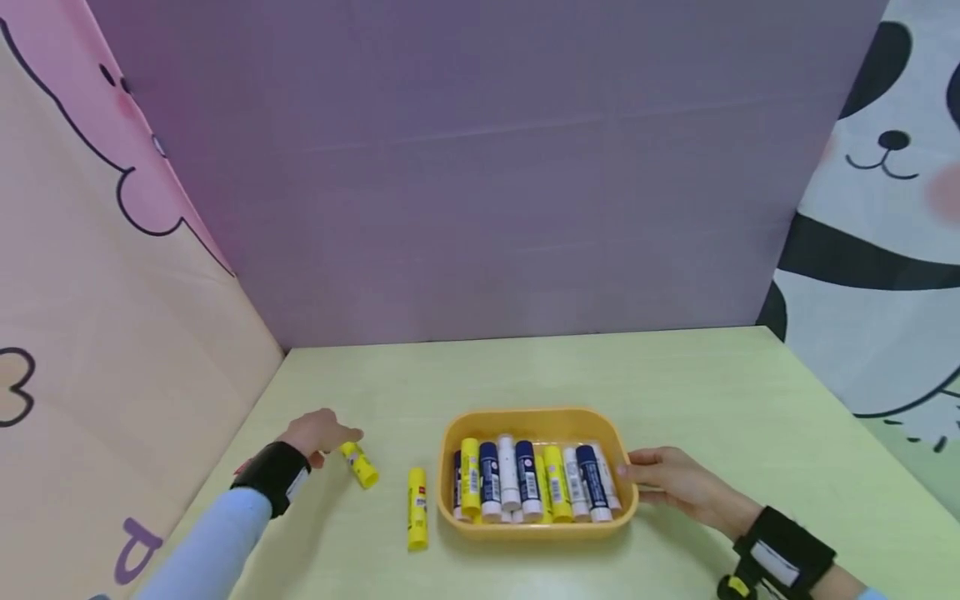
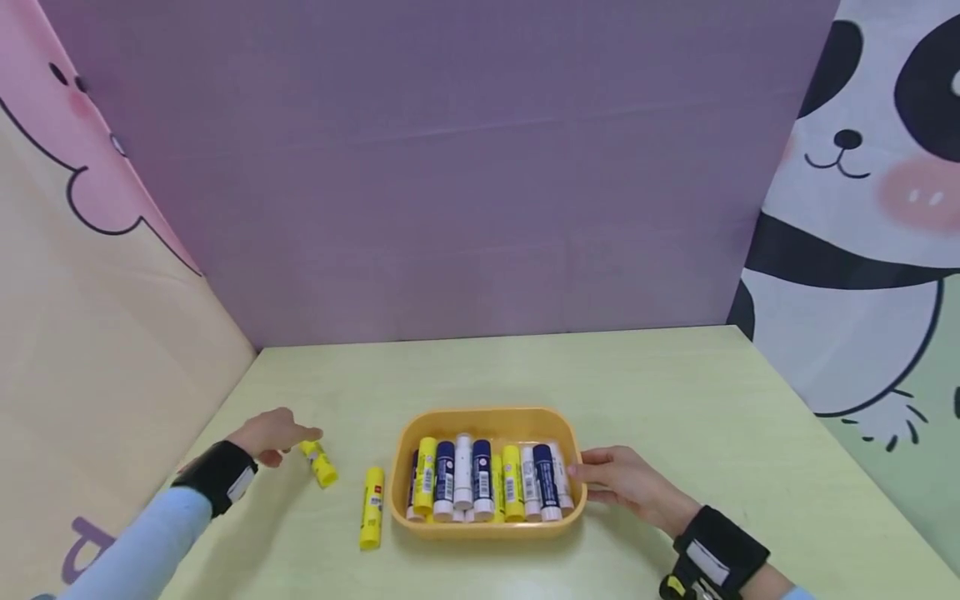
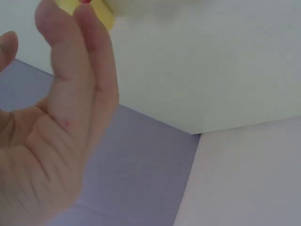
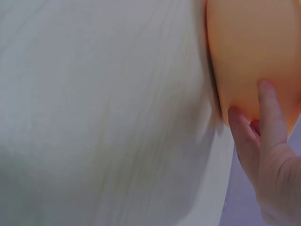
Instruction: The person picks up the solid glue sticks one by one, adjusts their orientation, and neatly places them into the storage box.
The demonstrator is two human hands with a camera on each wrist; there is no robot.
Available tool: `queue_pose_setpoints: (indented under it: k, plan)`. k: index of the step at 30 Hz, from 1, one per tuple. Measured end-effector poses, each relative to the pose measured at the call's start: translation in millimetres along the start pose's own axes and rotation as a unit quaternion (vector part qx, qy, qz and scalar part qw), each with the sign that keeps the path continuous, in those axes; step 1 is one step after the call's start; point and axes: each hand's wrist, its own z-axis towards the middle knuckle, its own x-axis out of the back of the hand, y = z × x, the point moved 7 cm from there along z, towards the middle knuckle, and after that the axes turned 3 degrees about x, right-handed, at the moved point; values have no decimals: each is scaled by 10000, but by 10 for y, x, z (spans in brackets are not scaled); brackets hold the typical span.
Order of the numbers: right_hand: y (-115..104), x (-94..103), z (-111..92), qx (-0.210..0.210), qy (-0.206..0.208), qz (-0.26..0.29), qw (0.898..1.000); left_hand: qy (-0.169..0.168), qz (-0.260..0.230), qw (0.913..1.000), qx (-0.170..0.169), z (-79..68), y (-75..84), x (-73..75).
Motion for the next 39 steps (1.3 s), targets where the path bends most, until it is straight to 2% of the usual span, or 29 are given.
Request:
queue_pose_setpoints:
  k: [5, 9, 16, 25, 39]
  plan:
    - [12, -2, -8, -20, 19, 48, 10000, -28, -331, 9994, 10, 64, -59, -91]
    - [10, -8, -15, -3, 23, 62, 10000, 10, -379, 9993, -12, 104, -40, -123]
    - [8, -31, -55, -92, 125, 86, 9998, -120, -432, 9988, 187, 183, -31, -208]
    - [14, -70, -15, -105, 153, 37, 9998, -158, -524, 9985, 67, 274, -23, -306]
    - [9, -11, -24, 117, 113, 46, 9999, -180, -777, 9964, 298, 414, 58, -389]
